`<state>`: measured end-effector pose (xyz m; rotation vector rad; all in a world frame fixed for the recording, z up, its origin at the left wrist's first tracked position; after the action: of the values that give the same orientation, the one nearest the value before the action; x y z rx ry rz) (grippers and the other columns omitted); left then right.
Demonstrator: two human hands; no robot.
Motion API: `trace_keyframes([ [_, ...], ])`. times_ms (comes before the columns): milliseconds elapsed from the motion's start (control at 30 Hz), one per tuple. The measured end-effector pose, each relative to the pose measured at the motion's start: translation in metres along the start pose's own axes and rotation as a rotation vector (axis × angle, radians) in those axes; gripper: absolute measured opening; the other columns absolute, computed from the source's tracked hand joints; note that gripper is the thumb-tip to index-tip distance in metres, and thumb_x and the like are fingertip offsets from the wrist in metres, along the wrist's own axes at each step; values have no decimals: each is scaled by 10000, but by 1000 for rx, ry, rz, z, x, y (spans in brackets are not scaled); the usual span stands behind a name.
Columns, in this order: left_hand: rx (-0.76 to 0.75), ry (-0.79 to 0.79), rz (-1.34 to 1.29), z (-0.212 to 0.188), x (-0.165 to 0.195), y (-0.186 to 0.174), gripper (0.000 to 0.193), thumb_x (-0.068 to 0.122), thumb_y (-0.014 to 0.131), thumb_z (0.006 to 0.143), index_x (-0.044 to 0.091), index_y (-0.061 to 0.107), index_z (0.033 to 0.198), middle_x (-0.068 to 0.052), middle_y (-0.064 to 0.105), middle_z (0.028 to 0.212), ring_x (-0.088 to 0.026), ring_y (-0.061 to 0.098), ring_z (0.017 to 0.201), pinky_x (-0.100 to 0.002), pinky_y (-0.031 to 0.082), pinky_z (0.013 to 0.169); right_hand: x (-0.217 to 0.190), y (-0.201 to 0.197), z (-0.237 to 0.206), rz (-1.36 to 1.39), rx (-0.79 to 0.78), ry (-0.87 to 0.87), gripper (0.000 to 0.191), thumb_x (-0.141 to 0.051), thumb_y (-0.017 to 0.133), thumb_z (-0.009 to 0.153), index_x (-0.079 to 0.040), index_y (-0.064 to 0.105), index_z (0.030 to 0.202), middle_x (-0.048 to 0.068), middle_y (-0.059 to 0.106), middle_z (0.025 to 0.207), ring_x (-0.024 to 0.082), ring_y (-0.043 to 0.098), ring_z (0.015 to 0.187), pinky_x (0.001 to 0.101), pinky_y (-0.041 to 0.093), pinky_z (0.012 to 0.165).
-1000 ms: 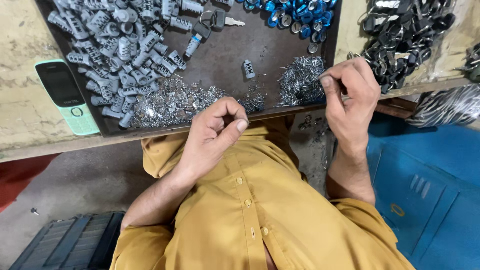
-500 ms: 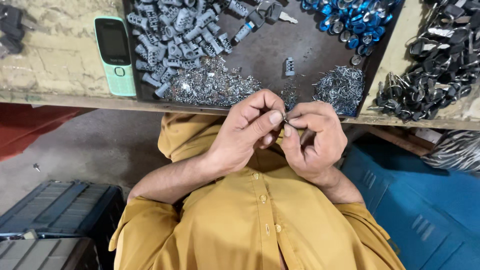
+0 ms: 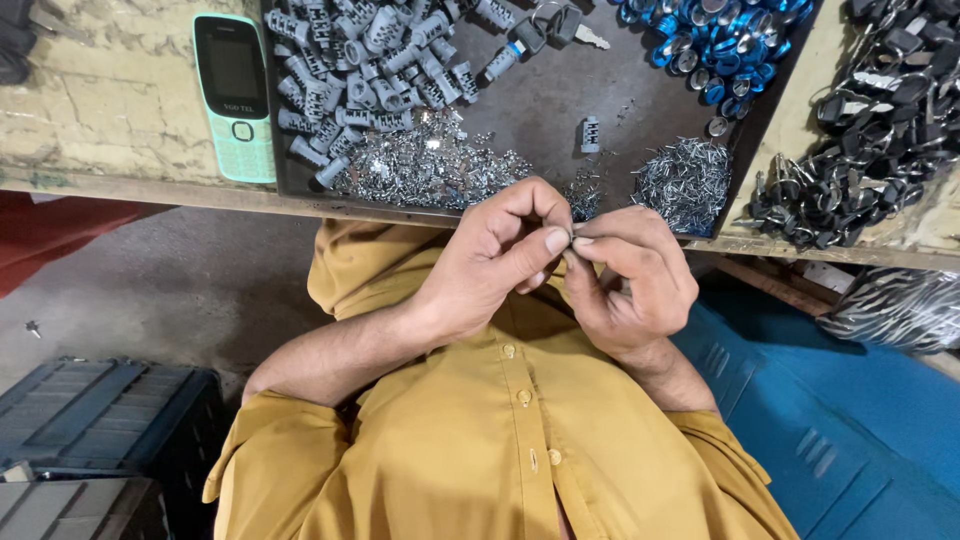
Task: The person sits at a workbench assembling small padlock components by hand. They pick a lock body, fit a blue cap and internal spring parts onto it, press the pieces together, and place the finished assembly back on the tray, repeating this cycle.
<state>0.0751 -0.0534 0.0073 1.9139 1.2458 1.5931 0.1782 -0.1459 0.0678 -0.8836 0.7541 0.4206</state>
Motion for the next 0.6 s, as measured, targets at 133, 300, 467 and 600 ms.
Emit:
trace_keyframes([
  [133, -15, 5, -12, 3, -1, -2, 120, 166, 626, 1075, 74, 552, 1051, 60, 506, 872, -7, 447, 718, -191, 366, 599, 4, 0, -1, 26, 24, 46, 208, 35, 806, 920, 14, 630, 1030, 163, 696, 994, 260, 685, 821, 328, 558, 701],
  [300, -32, -26, -41, 5, -3, -5, 107, 148, 625, 1068, 63, 565, 1041, 53, 514, 862, -15, 463, 713, -198, 367, 593, 14, -1, -9, 59, 45, 155, 217, -2, 838, 914, 2, 649, 1021, 155, 704, 1000, 214, 663, 780, 287, 519, 671],
  [467, -24, -45, -72, 5, -5, -7, 96, 133, 630, 1055, 64, 567, 1033, 54, 506, 837, -14, 455, 682, -196, 357, 569, 19, 0, -15, 29, 26, 250, 185, -15, 830, 882, 9, 668, 970, 156, 715, 955, 112, 537, 671, 212, 405, 542],
  [600, -9, -34, -48, 4, -6, -9, 91, 126, 629, 1050, 59, 569, 1034, 51, 511, 827, -19, 457, 679, -198, 355, 566, 18, 2, -5, 141, 9, 349, 180, 2, 803, 861, 5, 668, 979, 129, 706, 978, 121, 578, 698, 199, 416, 532],
])
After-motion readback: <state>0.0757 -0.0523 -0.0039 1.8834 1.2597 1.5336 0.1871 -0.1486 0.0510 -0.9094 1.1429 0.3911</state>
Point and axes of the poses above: each hand's wrist, its own z-axis towards the middle knuckle, its own y-axis out of the palm, x = y × z, the point moved 5 cm from there along z, towards the middle knuckle
